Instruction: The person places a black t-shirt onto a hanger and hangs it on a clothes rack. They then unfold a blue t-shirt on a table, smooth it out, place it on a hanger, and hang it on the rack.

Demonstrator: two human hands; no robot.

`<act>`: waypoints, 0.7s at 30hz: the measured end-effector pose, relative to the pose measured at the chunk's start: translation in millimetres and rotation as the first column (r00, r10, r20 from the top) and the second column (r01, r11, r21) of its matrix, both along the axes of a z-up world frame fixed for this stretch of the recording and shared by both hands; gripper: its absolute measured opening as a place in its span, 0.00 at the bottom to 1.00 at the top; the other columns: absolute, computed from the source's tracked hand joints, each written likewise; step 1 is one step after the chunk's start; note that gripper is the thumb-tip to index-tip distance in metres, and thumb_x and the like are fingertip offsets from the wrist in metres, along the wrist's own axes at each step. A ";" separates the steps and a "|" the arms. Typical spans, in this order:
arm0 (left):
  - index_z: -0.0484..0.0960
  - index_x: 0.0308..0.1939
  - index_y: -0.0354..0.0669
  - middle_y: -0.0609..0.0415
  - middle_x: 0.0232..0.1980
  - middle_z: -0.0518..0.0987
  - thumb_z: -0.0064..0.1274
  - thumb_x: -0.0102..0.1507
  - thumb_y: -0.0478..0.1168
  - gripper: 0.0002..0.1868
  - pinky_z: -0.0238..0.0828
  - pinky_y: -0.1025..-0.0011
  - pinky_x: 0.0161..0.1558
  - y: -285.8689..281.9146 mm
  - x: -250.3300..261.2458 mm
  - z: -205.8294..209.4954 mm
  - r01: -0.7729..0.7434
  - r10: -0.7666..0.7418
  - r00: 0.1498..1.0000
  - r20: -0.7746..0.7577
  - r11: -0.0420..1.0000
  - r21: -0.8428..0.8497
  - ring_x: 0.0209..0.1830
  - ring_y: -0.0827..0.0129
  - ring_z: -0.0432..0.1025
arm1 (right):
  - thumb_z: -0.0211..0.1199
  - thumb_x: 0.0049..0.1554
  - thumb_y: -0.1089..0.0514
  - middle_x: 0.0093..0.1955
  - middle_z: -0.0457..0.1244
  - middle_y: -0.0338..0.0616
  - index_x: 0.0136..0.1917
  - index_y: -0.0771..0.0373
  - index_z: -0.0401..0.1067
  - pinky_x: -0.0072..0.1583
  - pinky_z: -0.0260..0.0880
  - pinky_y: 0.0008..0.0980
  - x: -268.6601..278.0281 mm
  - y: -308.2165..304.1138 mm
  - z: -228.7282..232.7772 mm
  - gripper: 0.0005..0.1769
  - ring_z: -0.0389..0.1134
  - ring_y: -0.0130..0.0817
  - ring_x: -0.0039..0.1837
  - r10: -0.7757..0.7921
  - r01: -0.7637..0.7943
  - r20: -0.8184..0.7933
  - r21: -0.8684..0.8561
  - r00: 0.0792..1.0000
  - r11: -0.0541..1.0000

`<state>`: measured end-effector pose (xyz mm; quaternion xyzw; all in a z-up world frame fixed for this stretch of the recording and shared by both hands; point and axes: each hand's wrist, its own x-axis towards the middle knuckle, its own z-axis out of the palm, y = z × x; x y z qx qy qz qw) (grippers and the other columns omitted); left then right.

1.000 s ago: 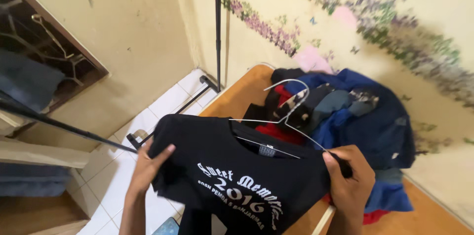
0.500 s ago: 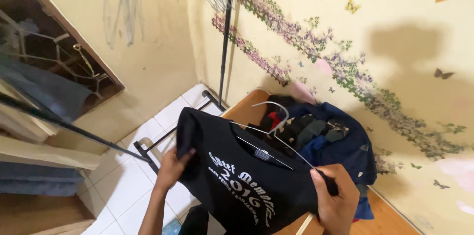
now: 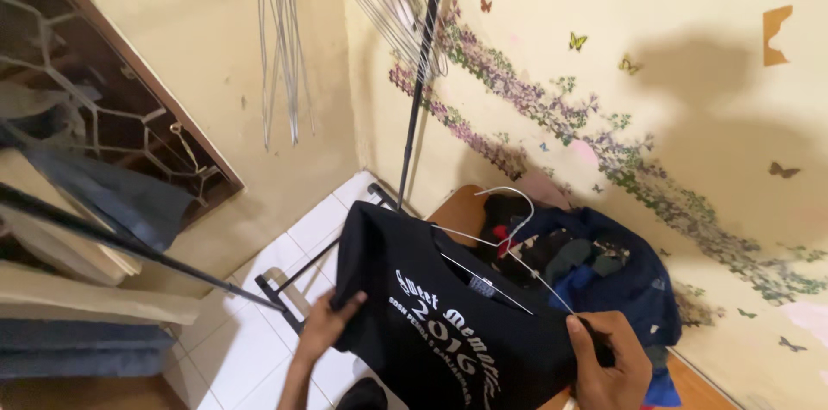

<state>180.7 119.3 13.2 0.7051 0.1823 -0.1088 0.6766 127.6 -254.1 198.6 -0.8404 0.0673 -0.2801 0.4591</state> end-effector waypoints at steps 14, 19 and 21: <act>0.82 0.45 0.34 0.49 0.34 0.82 0.66 0.57 0.38 0.15 0.68 0.72 0.35 72.6 53.9 40.5 -0.257 0.126 0.948 0.292 0.842 0.475 0.32 0.73 0.72 | 0.67 0.60 0.65 0.35 0.62 0.38 0.47 0.66 0.75 0.38 0.54 0.20 -3.1 5.2 -18.2 0.03 0.58 0.20 0.34 -0.078 0.087 -0.047 0.237 0.996 0.968; 0.82 0.50 0.47 0.57 0.43 0.86 0.66 0.57 0.38 0.18 0.74 0.78 0.43 53.6 41.4 42.5 0.391 -0.372 0.913 0.167 0.916 -0.095 0.39 0.81 0.77 | 0.66 0.60 0.66 0.37 0.63 0.36 0.47 0.66 0.74 0.40 0.56 0.18 -9.7 1.8 -26.4 0.02 0.59 0.18 0.36 -0.064 0.056 0.031 0.212 0.997 0.976; 0.80 0.44 0.39 0.54 0.39 0.81 0.67 0.60 0.39 0.14 0.68 0.74 0.37 48.6 40.2 33.1 0.015 -0.010 0.988 0.153 0.999 -0.034 0.34 0.76 0.72 | 0.66 0.60 0.68 0.36 0.64 0.37 0.47 0.67 0.74 0.40 0.57 0.20 -20.6 -3.9 -32.4 0.02 0.60 0.20 0.35 -0.076 0.074 0.000 0.216 0.997 0.974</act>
